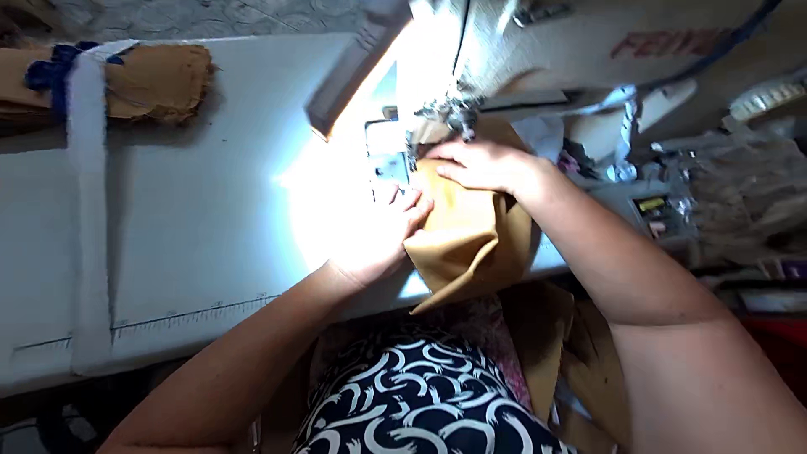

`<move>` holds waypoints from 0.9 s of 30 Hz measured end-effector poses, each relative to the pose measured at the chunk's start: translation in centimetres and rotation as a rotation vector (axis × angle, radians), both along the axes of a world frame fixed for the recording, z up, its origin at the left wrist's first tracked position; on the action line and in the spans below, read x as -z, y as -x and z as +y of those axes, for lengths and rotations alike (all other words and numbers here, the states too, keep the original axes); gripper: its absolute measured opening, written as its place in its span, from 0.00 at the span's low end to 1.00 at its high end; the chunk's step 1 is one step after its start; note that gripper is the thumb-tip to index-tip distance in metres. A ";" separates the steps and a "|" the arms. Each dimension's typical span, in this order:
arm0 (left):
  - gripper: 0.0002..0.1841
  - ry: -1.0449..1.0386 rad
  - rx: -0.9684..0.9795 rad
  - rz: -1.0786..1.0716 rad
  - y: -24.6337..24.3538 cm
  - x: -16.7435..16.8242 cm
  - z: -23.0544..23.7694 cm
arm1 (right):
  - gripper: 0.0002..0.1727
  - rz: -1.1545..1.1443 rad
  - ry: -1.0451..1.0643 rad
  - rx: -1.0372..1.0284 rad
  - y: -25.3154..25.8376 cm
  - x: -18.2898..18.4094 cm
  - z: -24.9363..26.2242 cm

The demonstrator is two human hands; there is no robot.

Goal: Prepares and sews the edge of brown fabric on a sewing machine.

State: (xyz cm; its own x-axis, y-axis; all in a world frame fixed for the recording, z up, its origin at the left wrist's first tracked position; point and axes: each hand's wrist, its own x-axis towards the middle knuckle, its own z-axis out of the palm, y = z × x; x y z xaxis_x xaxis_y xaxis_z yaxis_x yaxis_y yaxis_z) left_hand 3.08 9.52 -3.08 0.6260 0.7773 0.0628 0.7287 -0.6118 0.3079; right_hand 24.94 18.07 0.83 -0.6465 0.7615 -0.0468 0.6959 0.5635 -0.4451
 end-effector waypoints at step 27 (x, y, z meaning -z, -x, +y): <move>0.27 0.020 -0.006 0.086 -0.6 -1.1 0.4 | 0.25 0.143 -0.432 1.092 -17.6 -3.3 -23.7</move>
